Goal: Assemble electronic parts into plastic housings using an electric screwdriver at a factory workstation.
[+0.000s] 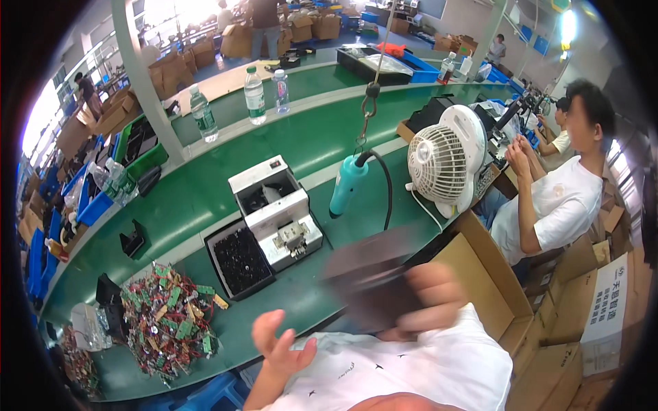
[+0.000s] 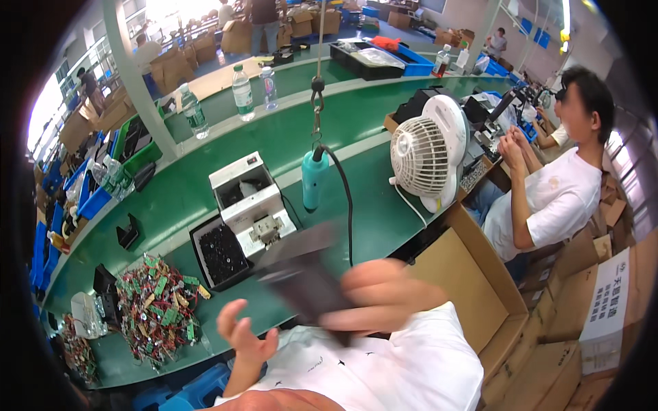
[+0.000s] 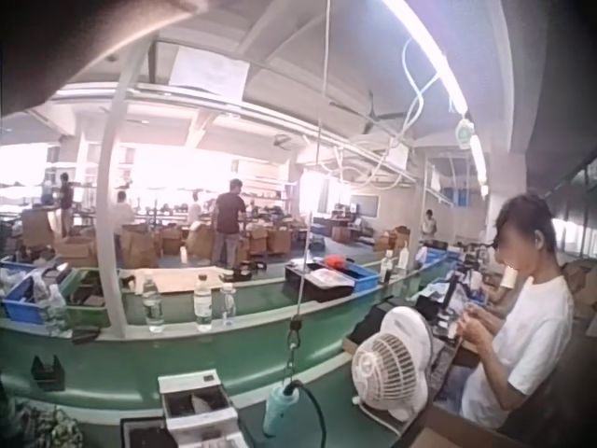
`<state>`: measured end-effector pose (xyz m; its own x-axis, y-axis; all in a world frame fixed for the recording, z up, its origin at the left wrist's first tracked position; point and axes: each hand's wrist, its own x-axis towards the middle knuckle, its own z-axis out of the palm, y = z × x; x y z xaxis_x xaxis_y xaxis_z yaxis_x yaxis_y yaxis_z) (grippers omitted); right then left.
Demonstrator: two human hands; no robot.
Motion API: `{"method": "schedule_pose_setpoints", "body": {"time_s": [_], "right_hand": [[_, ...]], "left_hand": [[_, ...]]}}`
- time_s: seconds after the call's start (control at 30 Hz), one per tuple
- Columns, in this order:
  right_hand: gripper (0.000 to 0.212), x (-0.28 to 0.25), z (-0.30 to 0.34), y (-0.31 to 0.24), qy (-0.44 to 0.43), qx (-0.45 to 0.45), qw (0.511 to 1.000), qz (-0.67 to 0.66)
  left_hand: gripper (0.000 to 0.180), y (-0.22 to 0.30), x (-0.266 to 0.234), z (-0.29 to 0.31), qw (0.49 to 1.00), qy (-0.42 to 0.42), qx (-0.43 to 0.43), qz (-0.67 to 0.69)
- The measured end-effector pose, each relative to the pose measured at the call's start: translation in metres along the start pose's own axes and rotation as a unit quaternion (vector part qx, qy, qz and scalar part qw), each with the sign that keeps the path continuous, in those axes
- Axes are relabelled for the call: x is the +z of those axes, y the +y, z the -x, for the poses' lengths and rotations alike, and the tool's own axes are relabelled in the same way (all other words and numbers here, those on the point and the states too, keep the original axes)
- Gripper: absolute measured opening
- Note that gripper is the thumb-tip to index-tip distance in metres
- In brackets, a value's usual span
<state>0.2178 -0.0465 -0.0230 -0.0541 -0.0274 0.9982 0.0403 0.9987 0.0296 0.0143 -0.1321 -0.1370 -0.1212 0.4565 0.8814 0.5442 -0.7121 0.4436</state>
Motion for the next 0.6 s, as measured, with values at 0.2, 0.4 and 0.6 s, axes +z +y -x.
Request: {"method": "schedule_pose_setpoints", "body": {"time_s": [0.2, 0.4, 0.6], "right_hand": [[0.069, 0.048, 0.024, -0.001, -0.392, 0.303, 0.865, -0.079], [0.072, 0.074, 0.029, -0.004, -0.426, 0.418, 0.79, -0.139], [0.064, 0.099, 0.047, -0.024, -0.268, 0.49, 0.81, -0.176]], "left_hand": [[0.023, -0.006, -0.013, -0.04, 0.97, -0.228, -0.084, -0.018], [0.017, -0.022, -0.024, -0.042, 0.982, -0.129, -0.137, -0.028], [0.01, -0.035, -0.032, -0.019, 0.946, 0.016, -0.272, 0.173]]}}
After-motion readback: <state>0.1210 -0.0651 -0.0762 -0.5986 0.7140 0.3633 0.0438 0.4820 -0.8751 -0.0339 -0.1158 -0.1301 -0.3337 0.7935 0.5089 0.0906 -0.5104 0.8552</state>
